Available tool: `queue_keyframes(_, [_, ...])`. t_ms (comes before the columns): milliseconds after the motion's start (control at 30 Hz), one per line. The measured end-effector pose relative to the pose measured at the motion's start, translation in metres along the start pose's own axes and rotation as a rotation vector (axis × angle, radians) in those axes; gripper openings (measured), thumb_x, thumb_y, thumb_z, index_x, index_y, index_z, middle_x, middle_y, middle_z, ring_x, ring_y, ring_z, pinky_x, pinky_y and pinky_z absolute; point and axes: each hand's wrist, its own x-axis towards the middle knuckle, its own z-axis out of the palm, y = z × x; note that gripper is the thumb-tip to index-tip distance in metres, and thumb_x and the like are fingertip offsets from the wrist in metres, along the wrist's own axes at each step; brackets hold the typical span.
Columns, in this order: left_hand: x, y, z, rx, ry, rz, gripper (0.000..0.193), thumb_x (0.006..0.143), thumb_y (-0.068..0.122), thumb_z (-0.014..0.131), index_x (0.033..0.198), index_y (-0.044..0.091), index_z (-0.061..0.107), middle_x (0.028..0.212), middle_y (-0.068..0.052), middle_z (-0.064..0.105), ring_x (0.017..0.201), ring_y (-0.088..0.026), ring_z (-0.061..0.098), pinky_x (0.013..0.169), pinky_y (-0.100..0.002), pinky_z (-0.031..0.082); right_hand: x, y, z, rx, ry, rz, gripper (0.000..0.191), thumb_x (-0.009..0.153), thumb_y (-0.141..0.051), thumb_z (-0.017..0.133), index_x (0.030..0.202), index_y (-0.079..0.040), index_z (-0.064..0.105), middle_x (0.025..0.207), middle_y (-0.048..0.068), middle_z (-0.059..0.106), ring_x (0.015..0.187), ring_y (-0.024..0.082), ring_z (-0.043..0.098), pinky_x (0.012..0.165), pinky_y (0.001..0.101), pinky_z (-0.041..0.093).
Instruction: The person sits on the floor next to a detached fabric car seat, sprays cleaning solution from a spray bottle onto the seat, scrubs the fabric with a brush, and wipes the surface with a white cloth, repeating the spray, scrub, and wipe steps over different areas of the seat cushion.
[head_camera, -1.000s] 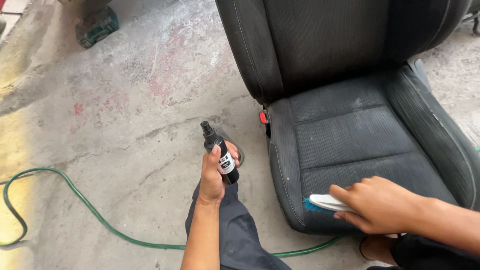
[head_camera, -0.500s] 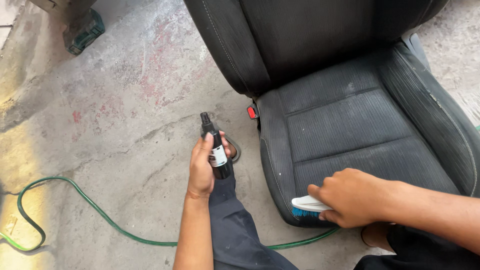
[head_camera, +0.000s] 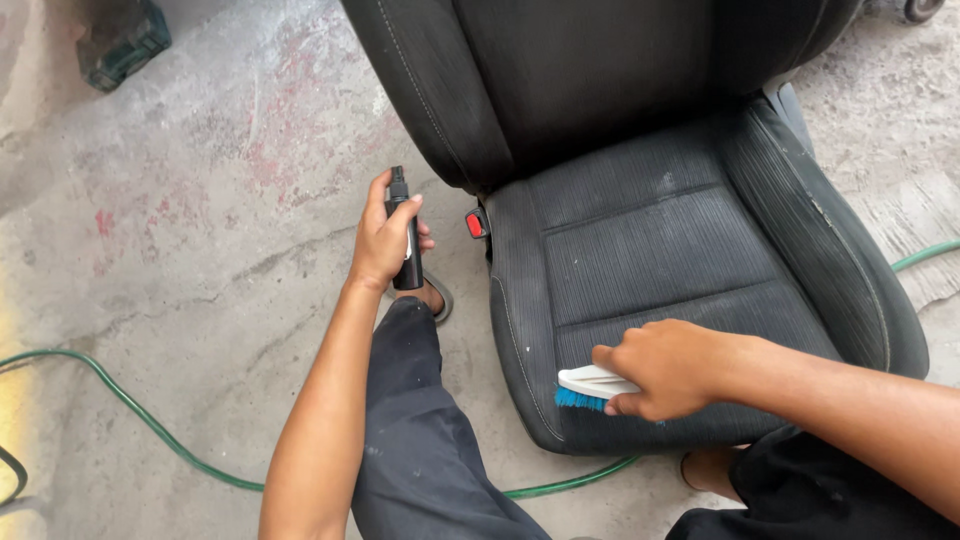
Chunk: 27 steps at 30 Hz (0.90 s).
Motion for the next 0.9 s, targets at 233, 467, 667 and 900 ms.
queue_keyframes(233, [0.006, -0.033, -0.017, -0.548, -0.402, -0.208, 0.052, 0.099, 0.029, 0.048, 0.143, 0.001, 0.050, 0.089, -0.015, 0.069, 0.061, -0.019, 0.065, 0.056, -0.030, 0.055, 0.009, 0.015, 0.010, 0.011, -0.095, 0.053, 0.051, 0.087, -0.047, 0.069, 0.121, -0.009, 0.062, 0.094, 0.016, 0.074, 0.098, 0.037, 0.071, 0.086, 0.0499, 0.055])
queue_keyframes(467, [-0.007, -0.023, -0.009, -0.511, -0.373, -0.201, 0.058, 0.096, 0.029, 0.048, 0.149, 0.006, 0.046, 0.092, -0.016, 0.071, 0.059, -0.019, 0.065, 0.053, -0.029, 0.056, 0.004, 0.022, 0.010, 0.007, -0.059, 0.083, 0.052, 0.086, -0.047, 0.071, 0.120, -0.009, 0.063, 0.094, 0.016, 0.074, 0.096, 0.037, 0.072, 0.086, 0.0495, 0.056])
queue_keyframes(667, [0.000, -0.028, -0.002, -0.239, -0.140, -0.147, 0.063, 0.096, 0.026, 0.060, 0.155, 0.026, 0.036, 0.101, -0.014, 0.070, 0.060, -0.017, 0.063, 0.051, -0.030, 0.053, -0.002, 0.020, 0.006, -0.034, -0.036, 0.124, 0.052, 0.087, -0.049, 0.068, 0.121, -0.010, 0.061, 0.092, 0.015, 0.075, 0.094, 0.037, 0.072, 0.085, 0.0500, 0.055])
queue_keyframes(900, [0.016, -0.027, 0.025, 0.915, 0.177, 0.124, 0.066, 0.089, 0.036, 0.068, 0.149, 0.034, 0.041, 0.110, -0.017, 0.074, 0.099, -0.043, 0.068, 0.083, -0.052, 0.053, -0.004, 0.025, 0.003, -0.027, -0.030, 0.182, 0.056, 0.087, -0.053, 0.065, 0.123, -0.011, 0.059, 0.091, 0.016, 0.074, 0.093, 0.037, 0.072, 0.085, 0.0500, 0.055])
